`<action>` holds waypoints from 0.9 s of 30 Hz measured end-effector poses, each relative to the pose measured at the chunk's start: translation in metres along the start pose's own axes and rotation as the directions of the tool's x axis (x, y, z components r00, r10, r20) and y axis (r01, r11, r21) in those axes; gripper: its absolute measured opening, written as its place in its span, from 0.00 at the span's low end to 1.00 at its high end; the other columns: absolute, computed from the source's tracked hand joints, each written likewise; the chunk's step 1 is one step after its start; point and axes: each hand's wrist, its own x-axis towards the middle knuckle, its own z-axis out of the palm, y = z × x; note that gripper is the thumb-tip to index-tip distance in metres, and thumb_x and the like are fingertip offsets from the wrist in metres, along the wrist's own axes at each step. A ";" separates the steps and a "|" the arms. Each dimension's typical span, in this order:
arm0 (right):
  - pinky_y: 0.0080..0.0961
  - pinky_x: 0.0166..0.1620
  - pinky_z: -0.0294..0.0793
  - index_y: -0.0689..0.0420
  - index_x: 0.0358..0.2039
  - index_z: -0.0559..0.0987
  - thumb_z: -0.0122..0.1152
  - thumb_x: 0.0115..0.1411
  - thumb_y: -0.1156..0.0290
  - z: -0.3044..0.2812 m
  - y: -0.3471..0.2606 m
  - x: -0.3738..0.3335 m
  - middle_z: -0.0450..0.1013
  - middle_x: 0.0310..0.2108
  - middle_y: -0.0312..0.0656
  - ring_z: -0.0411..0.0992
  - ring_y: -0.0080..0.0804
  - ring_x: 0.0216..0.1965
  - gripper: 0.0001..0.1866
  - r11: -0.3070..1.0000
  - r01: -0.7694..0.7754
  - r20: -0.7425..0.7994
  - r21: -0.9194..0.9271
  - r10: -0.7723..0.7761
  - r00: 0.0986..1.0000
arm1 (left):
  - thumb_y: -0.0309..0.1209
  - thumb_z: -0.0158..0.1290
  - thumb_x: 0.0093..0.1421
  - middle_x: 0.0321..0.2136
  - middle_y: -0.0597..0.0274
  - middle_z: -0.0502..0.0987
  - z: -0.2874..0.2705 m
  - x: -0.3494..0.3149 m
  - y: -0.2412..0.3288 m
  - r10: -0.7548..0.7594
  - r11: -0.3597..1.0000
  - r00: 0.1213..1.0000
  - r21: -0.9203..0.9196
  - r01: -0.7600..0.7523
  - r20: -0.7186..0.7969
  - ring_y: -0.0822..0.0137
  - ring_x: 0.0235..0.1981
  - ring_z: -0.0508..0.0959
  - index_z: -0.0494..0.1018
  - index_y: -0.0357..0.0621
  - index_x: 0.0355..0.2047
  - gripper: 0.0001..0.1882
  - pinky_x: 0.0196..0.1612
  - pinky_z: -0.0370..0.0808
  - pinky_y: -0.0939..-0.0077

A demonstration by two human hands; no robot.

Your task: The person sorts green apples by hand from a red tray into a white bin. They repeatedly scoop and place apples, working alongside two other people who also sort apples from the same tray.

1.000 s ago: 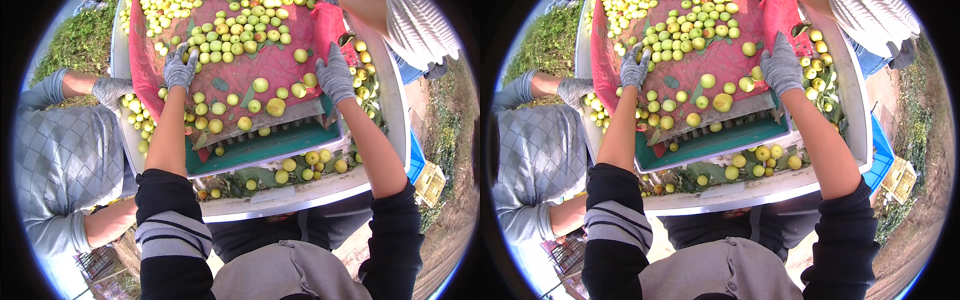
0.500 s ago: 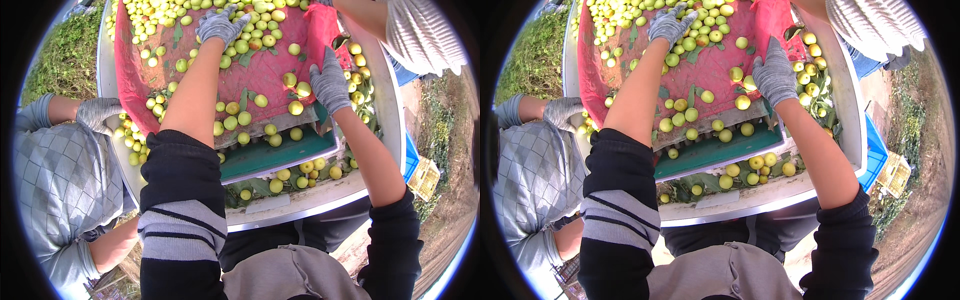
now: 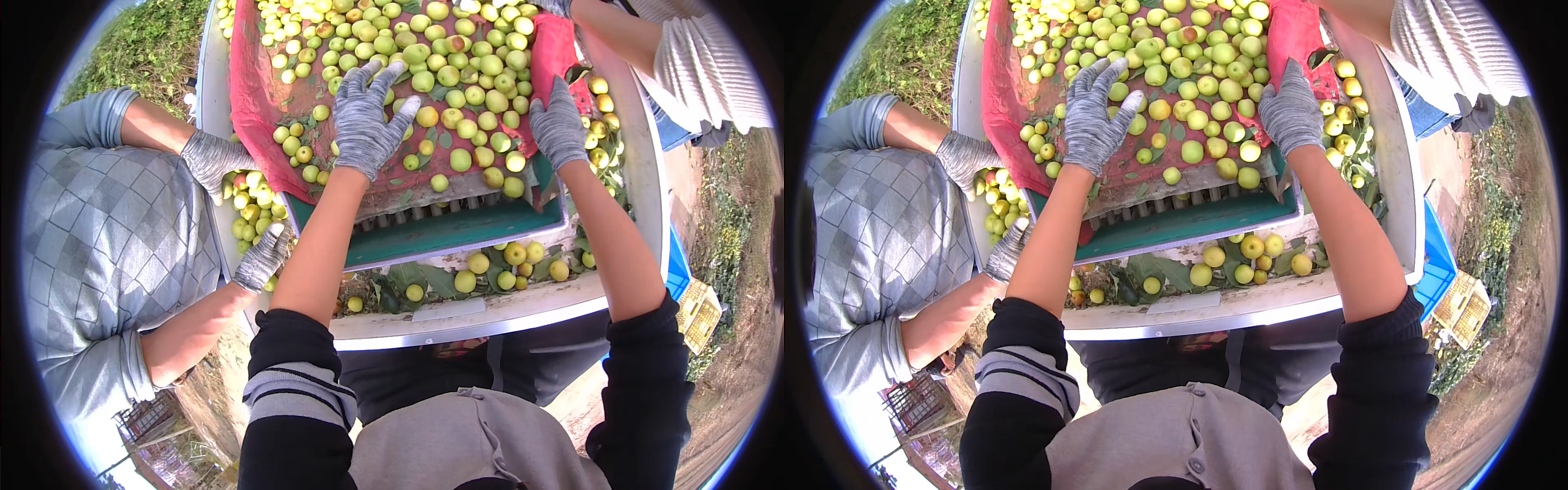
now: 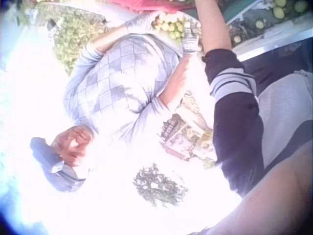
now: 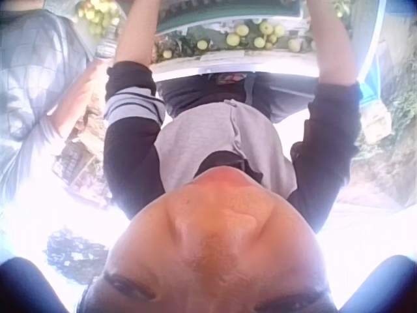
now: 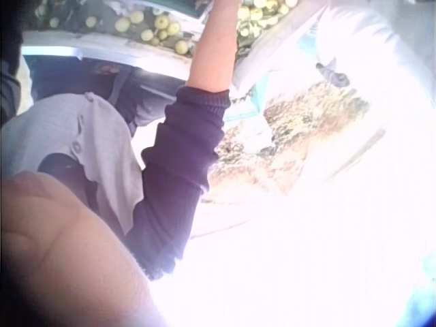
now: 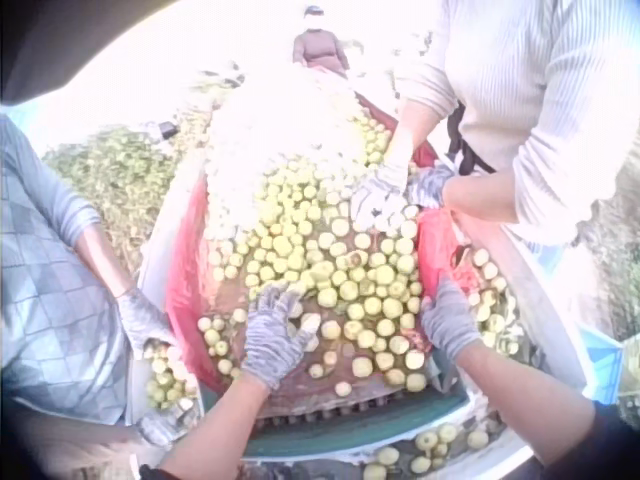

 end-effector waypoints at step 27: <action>0.46 0.56 0.68 0.61 0.56 0.65 0.52 0.59 0.59 -0.003 -0.003 0.001 0.70 0.51 0.59 0.71 0.54 0.52 0.28 0.998 0.019 -0.038 -0.060 -0.022 0.999 | 0.46 0.49 0.62 0.47 0.49 0.75 -0.150 0.055 0.248 0.392 0.762 0.029 -0.306 -0.571 0.920 0.58 0.51 0.75 0.72 0.42 0.51 0.24 0.52 0.73 0.60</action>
